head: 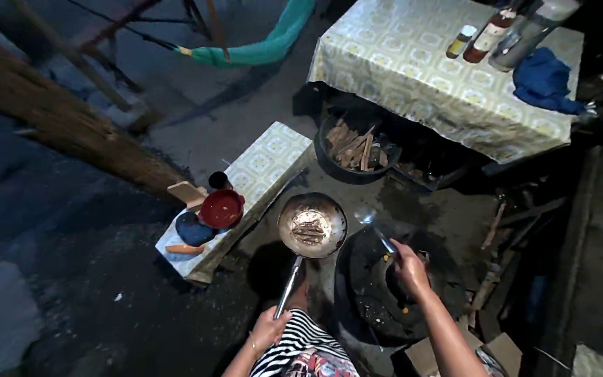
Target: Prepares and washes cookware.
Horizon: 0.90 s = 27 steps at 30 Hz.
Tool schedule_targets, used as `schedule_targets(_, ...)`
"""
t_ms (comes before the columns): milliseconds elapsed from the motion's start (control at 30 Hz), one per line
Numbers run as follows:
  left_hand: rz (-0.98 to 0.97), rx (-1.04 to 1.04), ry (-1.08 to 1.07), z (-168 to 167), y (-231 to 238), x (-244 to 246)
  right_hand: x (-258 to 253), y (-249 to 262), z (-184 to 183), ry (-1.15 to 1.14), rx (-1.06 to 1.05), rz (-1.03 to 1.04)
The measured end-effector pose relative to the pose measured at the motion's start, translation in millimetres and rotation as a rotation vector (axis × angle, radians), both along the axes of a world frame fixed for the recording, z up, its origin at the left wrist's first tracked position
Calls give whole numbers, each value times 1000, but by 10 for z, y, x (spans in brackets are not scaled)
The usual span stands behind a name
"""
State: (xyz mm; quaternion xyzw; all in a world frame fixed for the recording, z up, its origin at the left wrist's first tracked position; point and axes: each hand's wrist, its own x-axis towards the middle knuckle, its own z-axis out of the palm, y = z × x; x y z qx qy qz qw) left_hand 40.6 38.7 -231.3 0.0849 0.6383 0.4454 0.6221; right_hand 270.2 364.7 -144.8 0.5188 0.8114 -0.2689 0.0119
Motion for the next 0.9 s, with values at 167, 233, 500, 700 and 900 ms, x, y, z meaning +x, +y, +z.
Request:
schedule_targets(167, -26, -24, 27, 163, -630, -143, -914, -166, 147, -218, -42, 341)
schedule_targets(233, -17, -31, 38, 225, -871, -196, -1196, -262, 107, -262, -48, 433)
schedule_targets(500, 97, -80, 49, 326, -1764, -455, -1940, -987, -232, -328, -145, 687)
schedule_targets(700, 158, -117, 83, 293, -2577, -947, -2594, -1925, -349, -288, -244, 772)
schedule_targets(900, 174, -138, 95, 230, -3420, -1555, -3342, -2859, -459, -296, -333, 813)
